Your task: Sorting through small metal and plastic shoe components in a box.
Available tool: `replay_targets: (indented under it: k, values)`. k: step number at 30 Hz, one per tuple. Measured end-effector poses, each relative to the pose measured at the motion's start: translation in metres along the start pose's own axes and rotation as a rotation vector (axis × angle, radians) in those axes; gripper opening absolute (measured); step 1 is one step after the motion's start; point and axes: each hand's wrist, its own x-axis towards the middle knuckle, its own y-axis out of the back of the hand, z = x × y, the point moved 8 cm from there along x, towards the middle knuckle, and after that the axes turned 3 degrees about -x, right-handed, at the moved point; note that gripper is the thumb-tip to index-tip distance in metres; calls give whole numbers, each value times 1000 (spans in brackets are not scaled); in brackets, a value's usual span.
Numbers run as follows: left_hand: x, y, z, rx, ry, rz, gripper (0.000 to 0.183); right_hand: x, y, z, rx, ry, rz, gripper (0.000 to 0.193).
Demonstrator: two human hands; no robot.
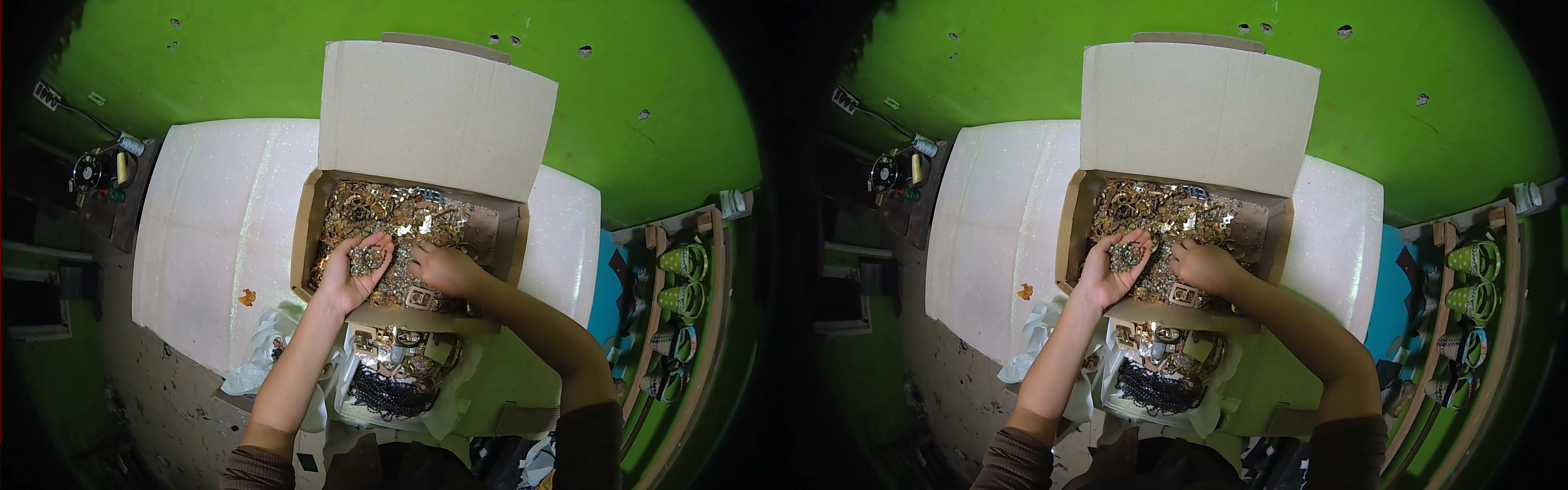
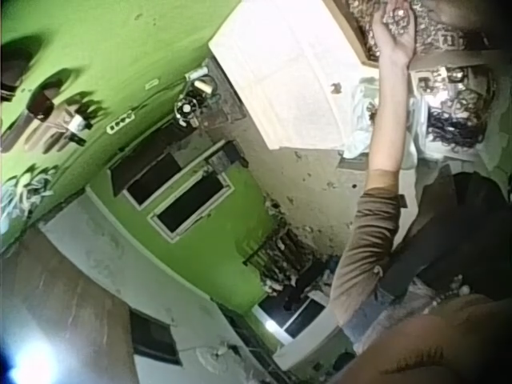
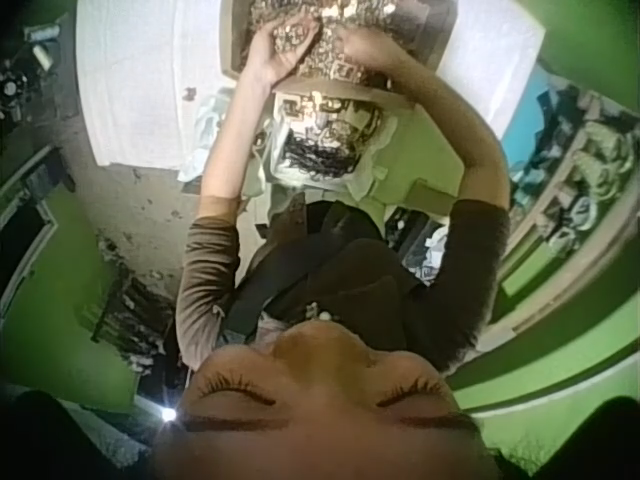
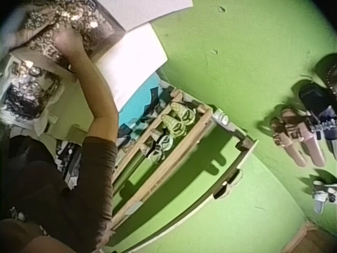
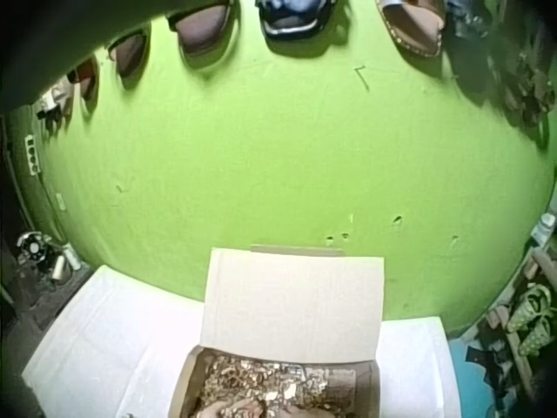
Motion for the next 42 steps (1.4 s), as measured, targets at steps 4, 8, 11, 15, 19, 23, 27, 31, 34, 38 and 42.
replay_targets:
  k: [4,8,11,15,19,23,27,31,34,38,42]
  values:
    - [0,4,3,6,-7,6,35,-1,17,22,253,-189,151,10]
    - [-1,-3,-3,8,20,-37,33,-6,43,44,514,-176,306,10]
    - [-2,-6,-4,-9,52,-73,32,0,50,58,1042,-444,224,12]
    - [-9,-15,-7,-18,99,-79,32,13,68,48,1193,-454,167,11]
    - [-12,-11,-5,12,116,-50,33,34,86,24,1105,-283,155,16]
    - [-17,-19,-11,99,71,-91,37,38,101,13,936,-272,79,22]
    - [-25,-22,-16,31,44,-88,33,33,124,-3,912,-258,18,22]
    - [-41,-27,-24,18,7,-90,31,22,136,-13,923,-207,87,23]
    - [-57,-27,-26,-27,-24,-130,27,10,149,-27,948,-158,145,23]
    - [-83,-32,-33,-246,10,-303,24,-21,162,-41,1039,-288,434,22]
    - [-104,-10,-44,-252,-2,-363,28,-44,170,-100,685,-196,507,21]
